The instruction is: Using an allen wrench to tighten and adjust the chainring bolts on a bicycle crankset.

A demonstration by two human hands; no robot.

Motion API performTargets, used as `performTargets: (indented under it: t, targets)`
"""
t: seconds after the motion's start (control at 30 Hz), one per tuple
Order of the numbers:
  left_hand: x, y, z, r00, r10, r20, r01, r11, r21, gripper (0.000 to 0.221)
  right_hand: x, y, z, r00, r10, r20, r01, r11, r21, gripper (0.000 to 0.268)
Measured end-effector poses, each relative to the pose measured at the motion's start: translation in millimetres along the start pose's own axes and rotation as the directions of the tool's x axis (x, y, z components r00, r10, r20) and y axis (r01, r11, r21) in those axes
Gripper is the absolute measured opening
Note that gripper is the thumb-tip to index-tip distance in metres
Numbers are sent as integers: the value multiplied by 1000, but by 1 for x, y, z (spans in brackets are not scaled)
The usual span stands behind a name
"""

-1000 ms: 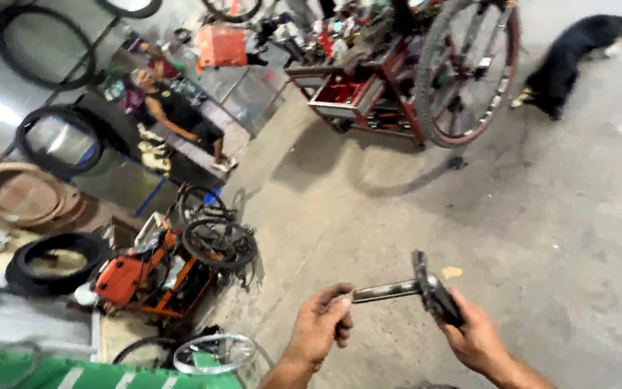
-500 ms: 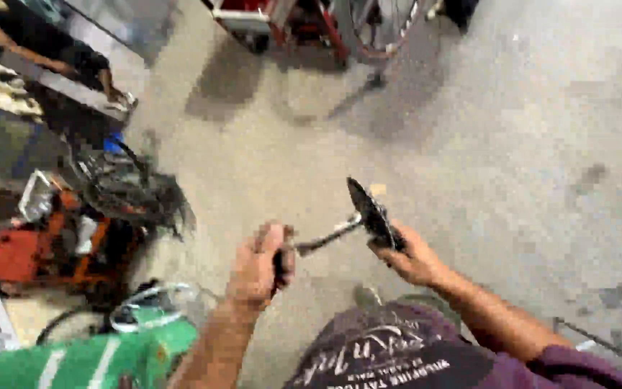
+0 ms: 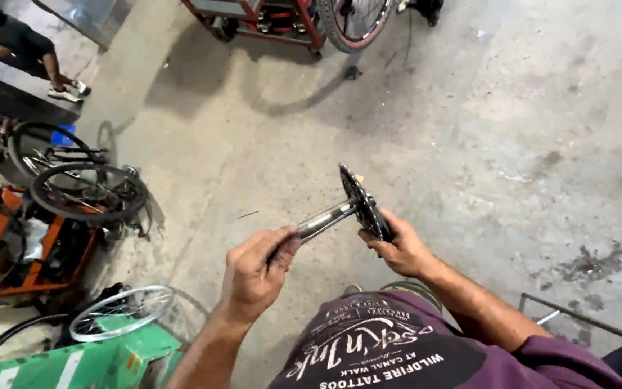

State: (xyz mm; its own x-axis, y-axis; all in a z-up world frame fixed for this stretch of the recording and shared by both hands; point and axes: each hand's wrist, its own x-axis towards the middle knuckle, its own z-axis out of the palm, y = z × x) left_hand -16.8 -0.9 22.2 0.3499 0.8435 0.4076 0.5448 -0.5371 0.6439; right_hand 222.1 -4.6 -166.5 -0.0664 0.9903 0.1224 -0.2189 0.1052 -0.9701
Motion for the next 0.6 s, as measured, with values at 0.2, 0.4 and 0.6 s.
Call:
performTargets:
  t: [0.2, 0.4, 0.6]
  targets:
    - [-33, -39, -29, 978, 173, 119, -199, 945, 260, 13, -5, 6, 35, 991, -130, 18, 131, 983, -129, 16]
    - [-33, -51, -88, 968, 109, 227, -175, 939, 297, 20, -10, 1, 85, 996, -84, 32, 89, 970, -228, 20]
    - [-35, -65, -132, 879, -36, 475, -111, 954, 279, 25, -22, -1, 130, 999, -51, 9, 51, 960, -274, 30]
